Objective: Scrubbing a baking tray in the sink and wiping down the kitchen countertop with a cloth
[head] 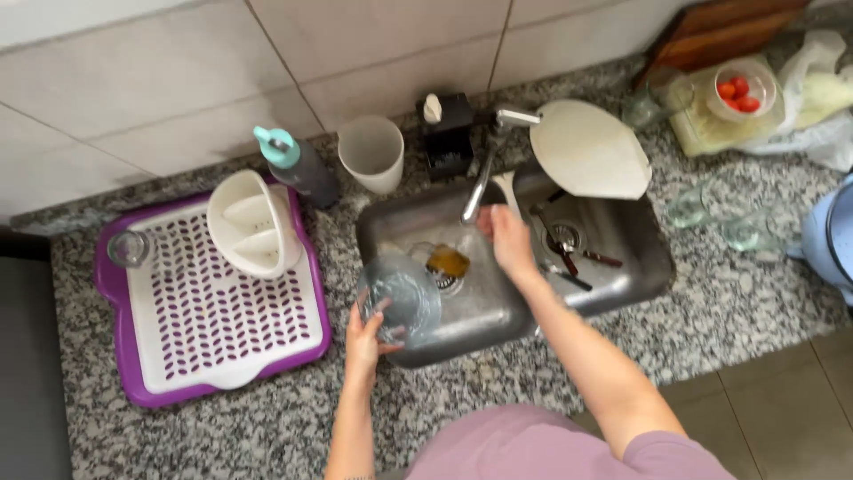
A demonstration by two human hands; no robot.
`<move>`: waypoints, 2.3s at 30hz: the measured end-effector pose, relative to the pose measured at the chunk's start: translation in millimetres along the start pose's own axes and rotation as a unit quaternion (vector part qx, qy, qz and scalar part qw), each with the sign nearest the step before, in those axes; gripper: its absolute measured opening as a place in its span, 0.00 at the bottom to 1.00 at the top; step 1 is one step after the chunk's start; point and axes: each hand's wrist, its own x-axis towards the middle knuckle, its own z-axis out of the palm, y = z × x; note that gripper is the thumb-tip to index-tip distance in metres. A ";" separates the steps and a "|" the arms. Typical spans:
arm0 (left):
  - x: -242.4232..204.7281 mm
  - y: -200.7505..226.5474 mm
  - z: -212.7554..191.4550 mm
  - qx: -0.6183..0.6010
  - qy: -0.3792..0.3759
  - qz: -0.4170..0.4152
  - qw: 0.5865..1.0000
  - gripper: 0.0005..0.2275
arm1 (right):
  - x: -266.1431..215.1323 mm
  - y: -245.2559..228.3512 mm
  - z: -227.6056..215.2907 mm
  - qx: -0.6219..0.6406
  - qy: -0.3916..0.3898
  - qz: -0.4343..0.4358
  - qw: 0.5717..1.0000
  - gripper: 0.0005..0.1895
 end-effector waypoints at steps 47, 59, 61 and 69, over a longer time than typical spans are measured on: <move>11.6 29.3 91.2 -0.057 -0.116 -0.034 0.991 0.39 | -5.0 47.7 17.1 -0.383 -0.034 -0.119 0.915 0.12; 90.0 -28.2 68.9 -0.092 -0.037 -0.021 0.995 0.22 | -67.5 21.0 12.1 -0.292 -0.225 -0.276 0.888 0.08; 43.6 -3.8 98.4 -0.064 -0.040 -0.025 0.997 0.24 | -67.9 16.3 20.0 -0.319 -0.221 -0.254 0.886 0.10; 21.3 10.5 112.4 -0.045 -0.047 -0.027 0.997 0.30 | -77.9 -9.1 25.4 -0.326 -0.242 -0.240 0.882 0.11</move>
